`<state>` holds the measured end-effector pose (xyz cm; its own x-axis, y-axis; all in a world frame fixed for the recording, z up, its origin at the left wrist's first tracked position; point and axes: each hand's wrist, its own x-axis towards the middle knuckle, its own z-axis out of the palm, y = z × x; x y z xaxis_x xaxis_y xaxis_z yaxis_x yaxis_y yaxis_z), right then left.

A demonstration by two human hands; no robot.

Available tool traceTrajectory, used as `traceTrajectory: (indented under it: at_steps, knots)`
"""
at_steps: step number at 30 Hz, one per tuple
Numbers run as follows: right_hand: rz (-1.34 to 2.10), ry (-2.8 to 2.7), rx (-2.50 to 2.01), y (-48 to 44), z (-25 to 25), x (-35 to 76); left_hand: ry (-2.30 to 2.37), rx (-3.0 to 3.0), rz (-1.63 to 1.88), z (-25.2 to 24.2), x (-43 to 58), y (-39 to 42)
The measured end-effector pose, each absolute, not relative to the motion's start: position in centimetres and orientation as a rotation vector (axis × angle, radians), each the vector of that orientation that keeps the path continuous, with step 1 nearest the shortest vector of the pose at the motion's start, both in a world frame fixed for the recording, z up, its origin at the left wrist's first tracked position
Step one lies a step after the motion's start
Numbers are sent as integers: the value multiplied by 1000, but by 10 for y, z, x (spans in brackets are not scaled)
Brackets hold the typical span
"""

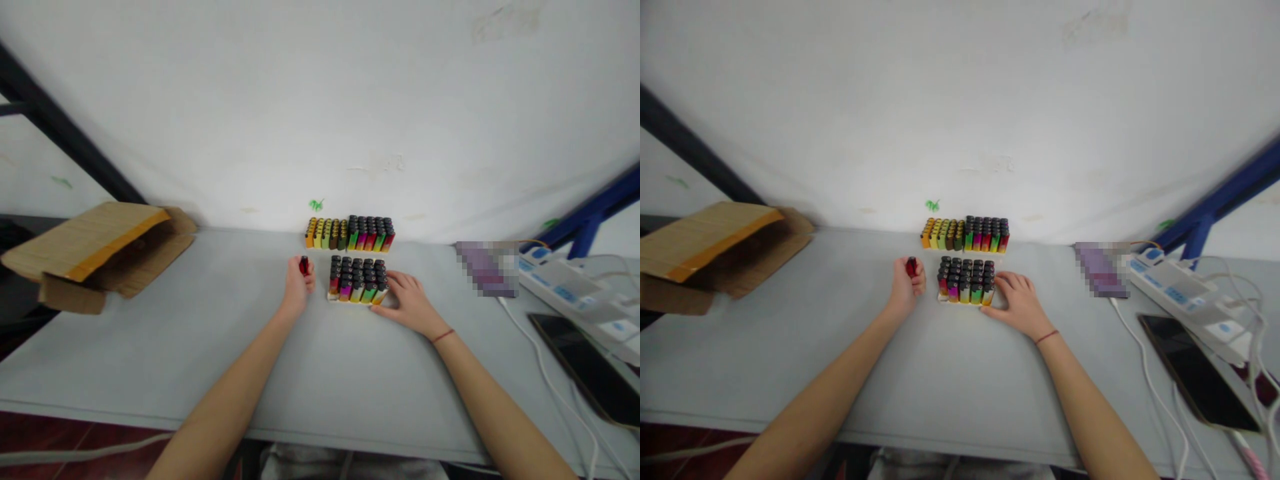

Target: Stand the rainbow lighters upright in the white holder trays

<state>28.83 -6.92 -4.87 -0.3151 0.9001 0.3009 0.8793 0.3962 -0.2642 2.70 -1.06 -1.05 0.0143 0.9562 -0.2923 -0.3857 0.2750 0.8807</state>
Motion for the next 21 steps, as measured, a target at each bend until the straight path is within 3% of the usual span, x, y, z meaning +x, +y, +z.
traceTrajectory:
  at_steps: [21]
  knots:
    - [66,-2257,-1527,-69,-49,288,1009,950,1143,-9,19,-7]
